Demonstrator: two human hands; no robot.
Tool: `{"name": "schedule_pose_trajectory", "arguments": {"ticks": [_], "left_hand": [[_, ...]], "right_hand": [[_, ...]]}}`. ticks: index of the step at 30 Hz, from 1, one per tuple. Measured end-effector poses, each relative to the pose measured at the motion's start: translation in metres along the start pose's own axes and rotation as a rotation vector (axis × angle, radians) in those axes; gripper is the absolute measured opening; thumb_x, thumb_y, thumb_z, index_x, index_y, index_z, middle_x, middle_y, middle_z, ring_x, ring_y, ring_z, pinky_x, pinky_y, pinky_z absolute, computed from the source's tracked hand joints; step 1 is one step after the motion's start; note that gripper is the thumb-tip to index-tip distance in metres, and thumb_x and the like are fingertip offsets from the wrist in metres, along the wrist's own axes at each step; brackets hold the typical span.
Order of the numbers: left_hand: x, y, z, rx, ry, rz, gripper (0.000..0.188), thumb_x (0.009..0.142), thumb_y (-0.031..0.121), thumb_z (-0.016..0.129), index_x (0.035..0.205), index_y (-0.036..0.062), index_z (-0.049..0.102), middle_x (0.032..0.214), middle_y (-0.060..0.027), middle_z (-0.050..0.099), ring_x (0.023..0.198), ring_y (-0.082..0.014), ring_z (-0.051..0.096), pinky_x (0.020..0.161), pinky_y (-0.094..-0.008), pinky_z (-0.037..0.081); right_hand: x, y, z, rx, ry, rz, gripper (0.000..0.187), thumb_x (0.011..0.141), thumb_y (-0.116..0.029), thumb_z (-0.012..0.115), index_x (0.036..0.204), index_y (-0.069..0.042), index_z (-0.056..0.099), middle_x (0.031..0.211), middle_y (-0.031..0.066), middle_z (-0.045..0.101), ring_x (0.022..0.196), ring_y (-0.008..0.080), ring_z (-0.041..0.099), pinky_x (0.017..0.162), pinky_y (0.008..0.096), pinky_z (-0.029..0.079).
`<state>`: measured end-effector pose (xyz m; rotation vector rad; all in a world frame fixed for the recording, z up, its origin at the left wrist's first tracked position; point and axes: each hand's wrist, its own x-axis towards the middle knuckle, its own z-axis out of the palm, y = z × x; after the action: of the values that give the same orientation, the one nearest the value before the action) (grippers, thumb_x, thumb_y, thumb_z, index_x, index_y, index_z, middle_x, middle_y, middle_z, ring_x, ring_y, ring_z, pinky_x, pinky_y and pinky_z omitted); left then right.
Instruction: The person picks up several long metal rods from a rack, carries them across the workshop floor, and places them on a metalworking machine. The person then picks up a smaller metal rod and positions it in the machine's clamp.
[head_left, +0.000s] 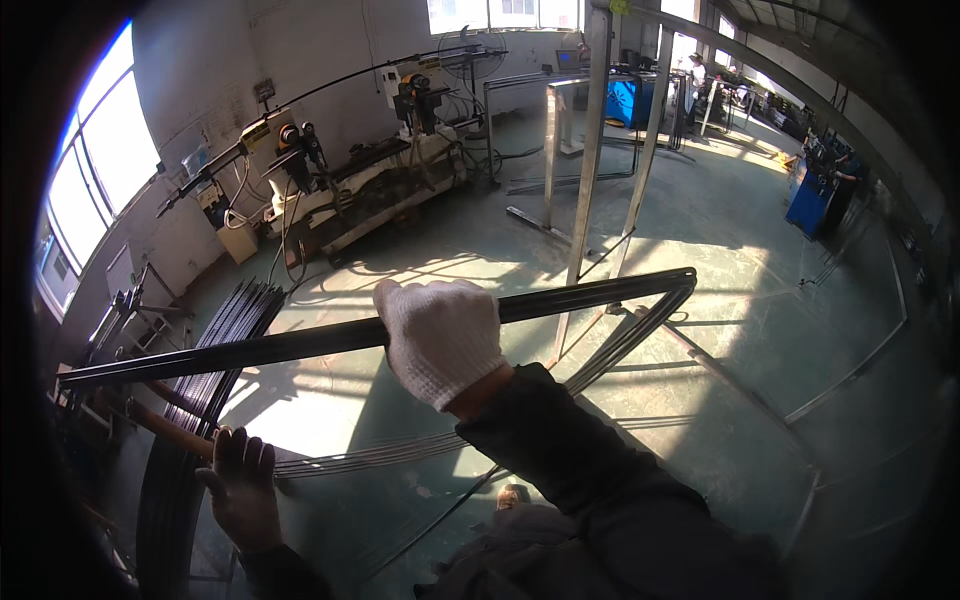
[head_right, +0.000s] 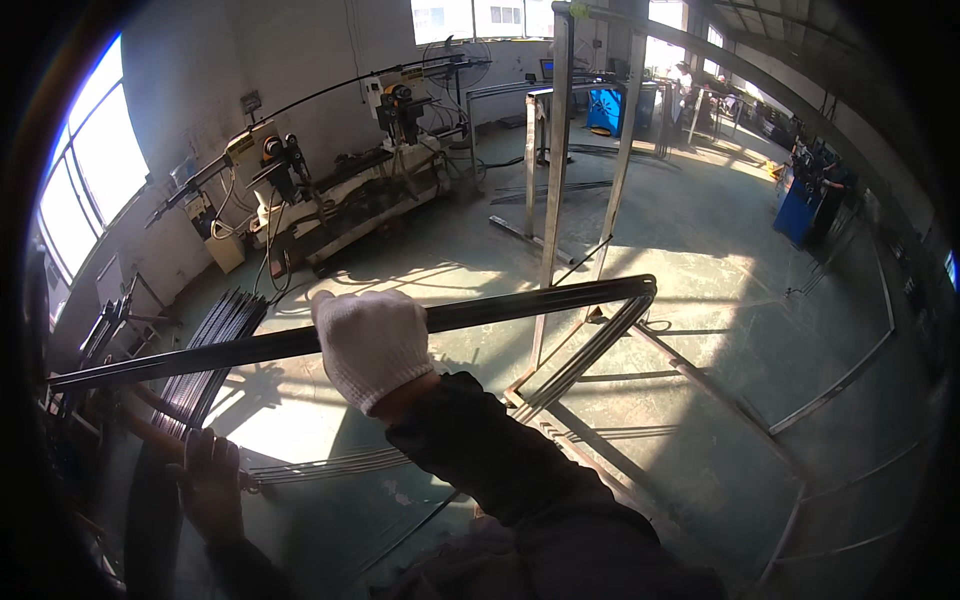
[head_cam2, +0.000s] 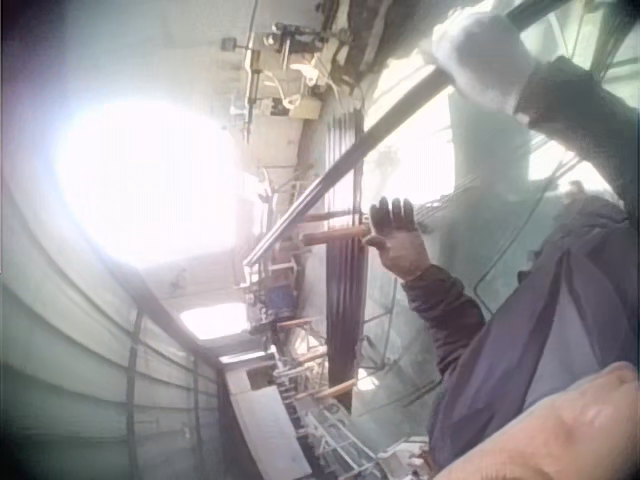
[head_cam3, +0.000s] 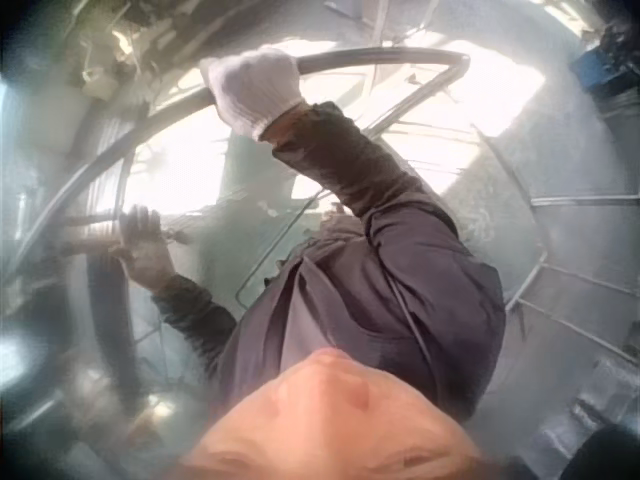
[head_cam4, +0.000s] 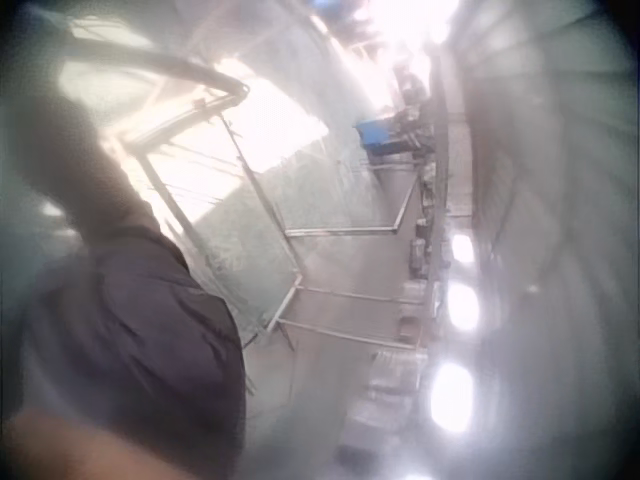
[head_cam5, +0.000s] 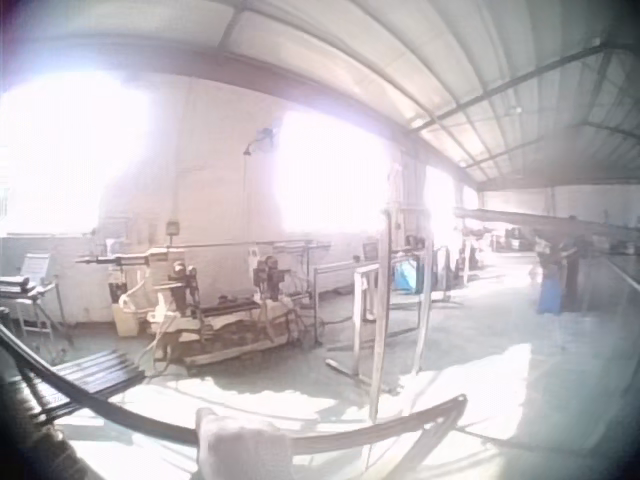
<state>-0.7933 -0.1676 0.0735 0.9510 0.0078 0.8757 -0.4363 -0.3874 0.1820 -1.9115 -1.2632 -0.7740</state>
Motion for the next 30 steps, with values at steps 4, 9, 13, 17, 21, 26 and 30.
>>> {"name": "schedule_pose_trajectory", "arguments": {"ticks": [4, 9, 13, 17, 21, 26, 30], "left_hand": [[0.141, 0.025, -0.027, -0.132, 0.045, 0.099, 0.072, 0.123, 0.044, 0.051, 0.179, 0.0022, 0.032, 0.178, -0.0221, 0.047, 0.164, -0.0381, 0.044, 0.141, -0.0554, 0.029], [0.296, 0.022, -0.076, -0.307, 0.016, 0.267, 0.052, 0.121, 0.029, 0.058, 0.163, 0.0007, 0.047, 0.161, -0.0203, 0.058, 0.147, -0.0331, 0.055, 0.128, -0.0505, 0.037], [0.411, -0.005, -0.114, -0.751, -0.221, 0.189, 0.038, 0.117, 0.028, 0.062, 0.146, 0.0050, 0.057, 0.143, -0.0156, 0.064, 0.127, -0.0298, 0.061, 0.109, -0.0465, 0.043], [0.531, -0.044, -0.125, -2.490, -0.493, -0.590, 0.025, 0.112, 0.028, 0.065, 0.128, 0.0092, 0.066, 0.125, -0.0109, 0.071, 0.107, -0.0264, 0.067, 0.089, -0.0425, 0.050], [0.660, -0.101, -0.110, -2.641, -0.366, -0.794, 0.017, 0.108, 0.028, 0.068, 0.111, 0.0135, 0.076, 0.107, -0.0062, 0.077, 0.088, -0.0231, 0.073, 0.070, -0.0386, 0.056], [0.787, -0.209, -0.076, -2.730, -0.384, -0.860, 0.016, 0.105, 0.027, 0.069, 0.100, 0.0170, 0.081, 0.095, -0.0036, 0.080, 0.079, -0.0189, 0.075, 0.059, -0.0327, 0.058], [0.866, -0.315, -0.011, -3.694, -1.125, -1.575, 0.018, 0.105, 0.031, 0.068, 0.099, 0.0178, 0.080, 0.096, -0.0024, 0.080, 0.079, -0.0182, 0.075, 0.061, -0.0325, 0.059]], "right_hand": [[0.095, 0.036, 0.097, 0.181, 0.036, -0.102, 0.006, 0.092, -0.014, 0.072, 0.090, -0.009, 0.072, 0.068, 0.0120, 0.069, 0.063, 0.0325, 0.074, 0.062, 0.0463, 0.059], [0.195, 0.100, 0.222, 0.288, -0.022, -0.137, 0.005, 0.091, -0.010, 0.072, 0.095, -0.007, 0.075, 0.073, 0.0130, 0.073, 0.069, 0.0323, 0.077, 0.070, 0.0451, 0.061], [0.257, 0.192, 0.317, 0.272, -0.103, -0.114, 0.005, 0.088, -0.011, 0.072, 0.092, -0.009, 0.075, 0.079, 0.0155, 0.077, 0.077, 0.0363, 0.081, 0.071, 0.0487, 0.062], [0.323, 0.297, 0.371, 0.165, -0.225, -0.065, 0.007, 0.090, -0.012, 0.070, 0.093, -0.009, 0.076, 0.078, 0.0152, 0.077, 0.077, 0.0381, 0.080, 0.070, 0.0491, 0.062], [0.370, 0.407, 0.389, 0.124, -0.207, -0.039, 0.007, 0.091, -0.013, 0.068, 0.091, -0.009, 0.074, 0.078, 0.0163, 0.077, 0.074, 0.0378, 0.079, 0.068, 0.0506, 0.061], [0.417, 0.562, 0.388, 0.100, -0.013, -0.090, 0.006, 0.088, -0.012, 0.073, 0.092, -0.009, 0.077, 0.072, 0.0136, 0.074, 0.069, 0.0364, 0.076, 0.064, 0.0485, 0.059], [0.452, 0.690, 0.356, 0.003, -0.021, -0.081, 0.012, 0.087, -0.012, 0.074, 0.096, -0.010, 0.081, 0.076, 0.0133, 0.077, 0.072, 0.0357, 0.078, 0.068, 0.0475, 0.061]]}}
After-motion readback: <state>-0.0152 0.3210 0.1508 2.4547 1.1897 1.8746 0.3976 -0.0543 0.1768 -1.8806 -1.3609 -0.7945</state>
